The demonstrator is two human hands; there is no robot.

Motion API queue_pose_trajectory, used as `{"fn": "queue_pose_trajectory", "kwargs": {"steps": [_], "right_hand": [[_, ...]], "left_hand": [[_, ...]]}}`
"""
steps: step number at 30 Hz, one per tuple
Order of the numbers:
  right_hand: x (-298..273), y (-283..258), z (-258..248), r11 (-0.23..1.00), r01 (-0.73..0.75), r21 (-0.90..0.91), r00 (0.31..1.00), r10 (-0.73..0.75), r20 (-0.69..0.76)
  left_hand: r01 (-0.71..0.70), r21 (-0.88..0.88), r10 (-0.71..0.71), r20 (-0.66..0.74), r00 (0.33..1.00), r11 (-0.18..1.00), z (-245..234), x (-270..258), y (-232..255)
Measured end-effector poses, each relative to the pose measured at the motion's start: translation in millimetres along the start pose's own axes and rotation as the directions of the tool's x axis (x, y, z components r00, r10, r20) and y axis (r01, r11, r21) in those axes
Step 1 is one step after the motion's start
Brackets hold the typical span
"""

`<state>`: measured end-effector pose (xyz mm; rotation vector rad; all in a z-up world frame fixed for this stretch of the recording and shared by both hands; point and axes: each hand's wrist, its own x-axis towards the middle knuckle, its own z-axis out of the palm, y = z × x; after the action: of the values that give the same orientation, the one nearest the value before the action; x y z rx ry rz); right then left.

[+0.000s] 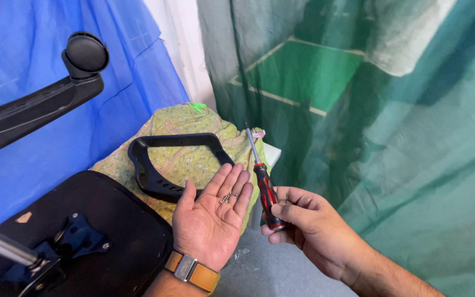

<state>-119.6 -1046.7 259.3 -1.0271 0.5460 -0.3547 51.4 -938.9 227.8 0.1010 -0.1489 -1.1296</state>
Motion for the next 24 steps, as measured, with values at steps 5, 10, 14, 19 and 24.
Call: {"fn": "queue_pose_trajectory", "kwargs": {"steps": [5, 10, 14, 19, 24], "right_hand": [[48.8, -22.4, -4.7, 0.998, -0.042, -0.043, 0.998, 0.044, 0.047], [89.8, -35.0, 3.1, 0.992, -0.129, 0.016, 0.992, 0.128, 0.017], [124.0, -42.5, 9.7, 0.971, -0.234, -0.051, 0.971, 0.231, -0.063], [173.5, -43.8, 4.0, 0.934, -0.297, -0.198, 0.954, 0.301, -0.012], [232.7, -47.5, -13.3, 0.875, -0.373, -0.308, 0.899, 0.423, 0.114]], "left_hand": [[-0.029, -0.050, 0.031, 0.021, 0.999, 0.998, 8.3, 38.2, 11.1], [-0.089, -0.044, 0.094, 0.125, 0.988, 0.995, 12.6, 61.2, 24.6], [-0.183, -0.022, 0.184, 0.045, 0.982, 0.983, 13.5, 63.8, 35.2], [-0.333, 0.007, 0.332, -0.101, 0.938, 0.943, 3.8, 70.8, 44.7], [-0.498, -0.002, 0.480, -0.265, 0.836, 0.867, 5.6, 89.7, 44.3]]}}
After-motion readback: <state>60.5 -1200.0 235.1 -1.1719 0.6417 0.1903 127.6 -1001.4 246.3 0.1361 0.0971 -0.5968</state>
